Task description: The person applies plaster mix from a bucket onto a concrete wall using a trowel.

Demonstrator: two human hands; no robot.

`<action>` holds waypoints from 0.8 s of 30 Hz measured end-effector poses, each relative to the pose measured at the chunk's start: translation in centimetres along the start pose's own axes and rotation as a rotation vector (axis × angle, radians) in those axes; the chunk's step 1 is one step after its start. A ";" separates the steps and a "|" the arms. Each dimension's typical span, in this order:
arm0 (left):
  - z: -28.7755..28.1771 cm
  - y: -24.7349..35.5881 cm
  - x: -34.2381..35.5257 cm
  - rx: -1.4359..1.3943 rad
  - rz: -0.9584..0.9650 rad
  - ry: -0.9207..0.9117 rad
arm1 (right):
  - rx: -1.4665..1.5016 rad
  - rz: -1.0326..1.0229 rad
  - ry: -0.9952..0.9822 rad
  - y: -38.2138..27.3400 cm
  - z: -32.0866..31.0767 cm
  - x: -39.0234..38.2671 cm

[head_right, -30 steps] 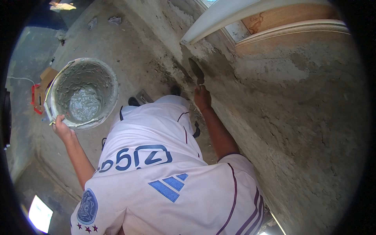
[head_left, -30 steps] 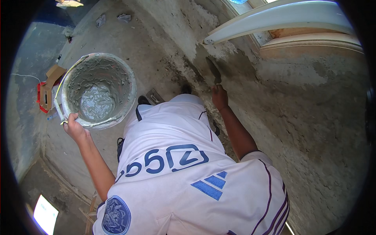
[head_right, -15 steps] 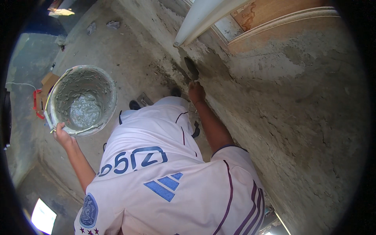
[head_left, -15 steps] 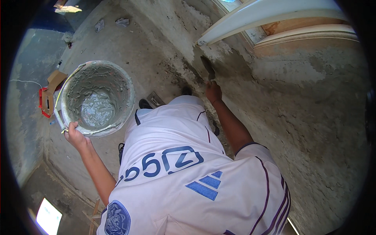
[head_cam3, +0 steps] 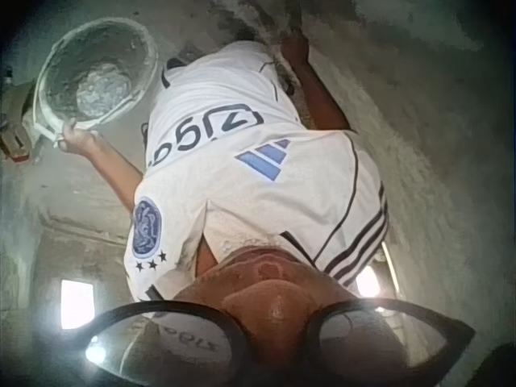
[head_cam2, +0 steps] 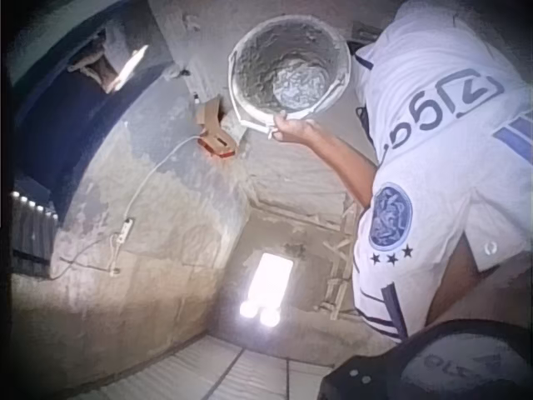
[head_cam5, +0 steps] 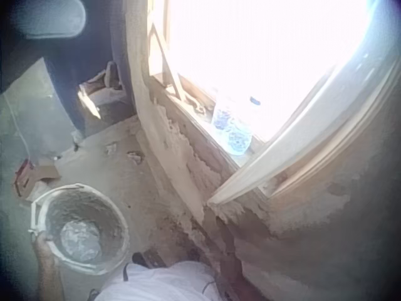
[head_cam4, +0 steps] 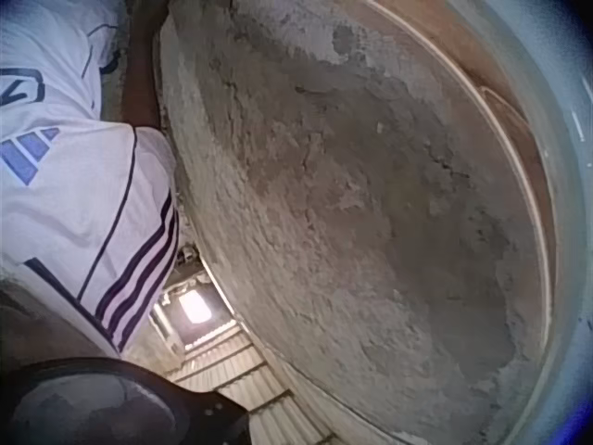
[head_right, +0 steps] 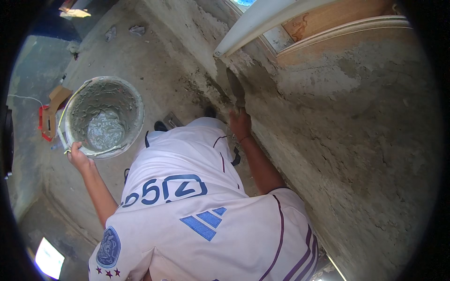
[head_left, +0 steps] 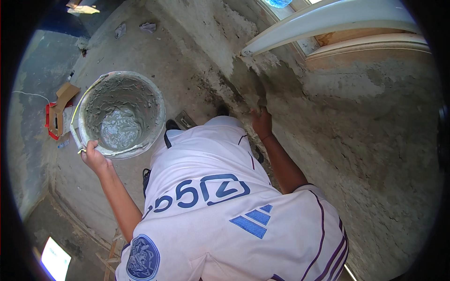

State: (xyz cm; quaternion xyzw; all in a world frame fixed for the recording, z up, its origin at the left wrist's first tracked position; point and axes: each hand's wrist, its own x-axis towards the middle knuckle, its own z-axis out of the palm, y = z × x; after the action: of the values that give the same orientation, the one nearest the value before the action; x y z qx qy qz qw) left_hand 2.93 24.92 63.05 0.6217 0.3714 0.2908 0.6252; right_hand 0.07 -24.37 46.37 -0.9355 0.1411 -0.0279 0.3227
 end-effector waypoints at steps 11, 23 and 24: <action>0.0 0.0 0.0 0.033 0.009 -0.001 | -0.051 0.122 -0.143 3.1 2.4 1.6; -0.3 -0.2 0.4 0.025 0.006 -0.014 | 0.007 0.229 -0.114 4.1 0.4 1.6; -0.4 -0.2 0.3 0.024 0.003 -0.011 | -0.011 0.245 -0.099 5.0 0.7 0.9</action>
State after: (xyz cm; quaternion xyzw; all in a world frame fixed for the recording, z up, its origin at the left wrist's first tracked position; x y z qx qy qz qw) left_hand 2.75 25.38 62.88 0.6313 0.3701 0.2839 0.6195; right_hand -0.16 -28.00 42.75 -0.9133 0.2383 0.0588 0.3251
